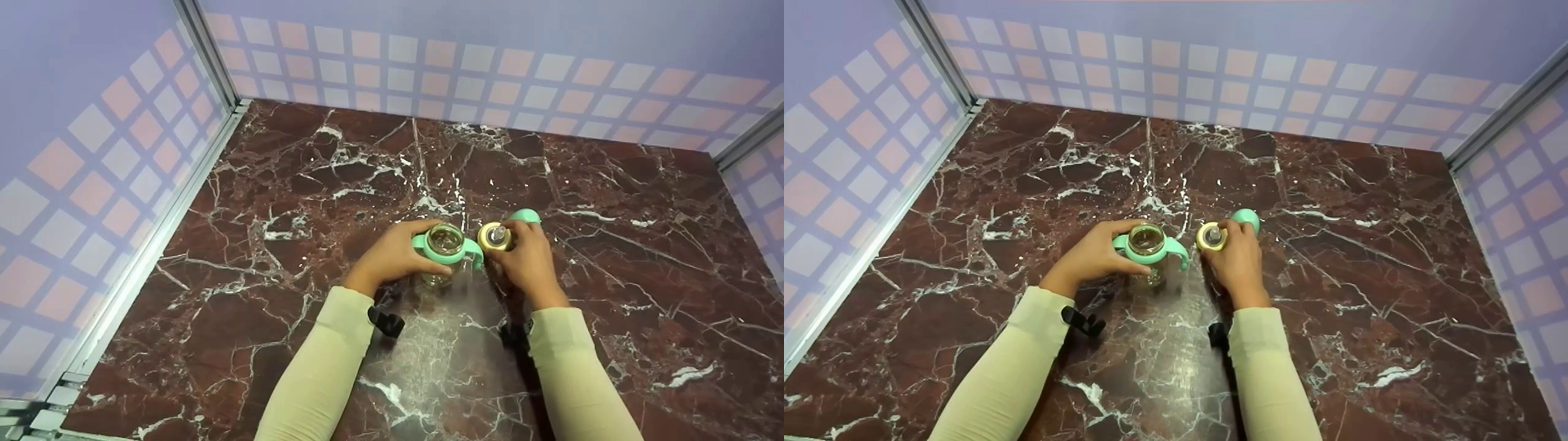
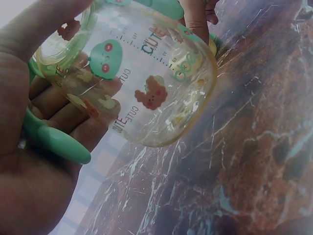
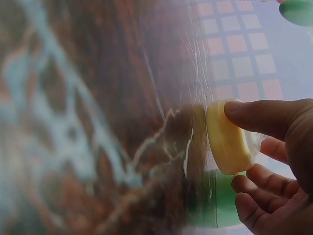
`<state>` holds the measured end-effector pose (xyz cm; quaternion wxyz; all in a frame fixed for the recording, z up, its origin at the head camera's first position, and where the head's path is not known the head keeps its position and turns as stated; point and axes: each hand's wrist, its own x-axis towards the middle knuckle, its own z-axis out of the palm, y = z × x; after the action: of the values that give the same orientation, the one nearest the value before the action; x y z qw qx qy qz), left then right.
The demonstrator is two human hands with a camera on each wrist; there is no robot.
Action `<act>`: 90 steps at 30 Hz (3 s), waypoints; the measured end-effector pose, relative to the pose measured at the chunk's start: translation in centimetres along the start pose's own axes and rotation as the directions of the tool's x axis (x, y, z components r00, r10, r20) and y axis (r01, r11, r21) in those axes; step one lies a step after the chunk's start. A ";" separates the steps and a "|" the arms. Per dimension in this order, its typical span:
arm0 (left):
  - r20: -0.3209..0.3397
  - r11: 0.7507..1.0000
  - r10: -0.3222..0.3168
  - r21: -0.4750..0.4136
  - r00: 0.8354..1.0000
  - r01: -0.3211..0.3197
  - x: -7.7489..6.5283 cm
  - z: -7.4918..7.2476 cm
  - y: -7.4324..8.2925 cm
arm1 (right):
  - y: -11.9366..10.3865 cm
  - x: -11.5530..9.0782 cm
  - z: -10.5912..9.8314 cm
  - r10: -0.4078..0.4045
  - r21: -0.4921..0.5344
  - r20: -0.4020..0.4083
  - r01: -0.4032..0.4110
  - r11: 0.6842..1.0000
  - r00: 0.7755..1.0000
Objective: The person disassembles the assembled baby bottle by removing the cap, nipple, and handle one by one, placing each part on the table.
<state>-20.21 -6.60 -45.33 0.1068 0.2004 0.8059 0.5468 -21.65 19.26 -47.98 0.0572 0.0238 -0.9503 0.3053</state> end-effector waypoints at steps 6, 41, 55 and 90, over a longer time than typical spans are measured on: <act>0.002 1.000 0.013 -0.011 1.000 -0.013 0.1 0.0 0.0 | 0.2 -0.1 -0.1 -0.027 -0.001 -0.003 0.027 1.000 1.000; 0.002 1.000 0.026 0.001 1.000 -0.026 0.2 0.0 0.3 | -1.6 -1.0 -3.1 -0.159 0.058 -0.100 0.165 0.985 0.982; -0.003 1.000 0.024 0.014 1.000 -0.024 0.1 -0.1 0.4 | -2.5 -1.8 -4.1 -0.091 0.185 -0.044 0.097 0.978 0.995; 0.013 0.997 0.077 -0.014 0.997 -0.076 0.1 0.0 0.5 | -5.9 -3.6 -5.3 -0.191 0.449 0.104 0.125 0.885 0.976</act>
<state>-20.17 -6.38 -44.86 0.0926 0.2341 0.7932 0.5544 -17.13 17.56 -40.73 0.0057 0.1357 -0.8531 0.5038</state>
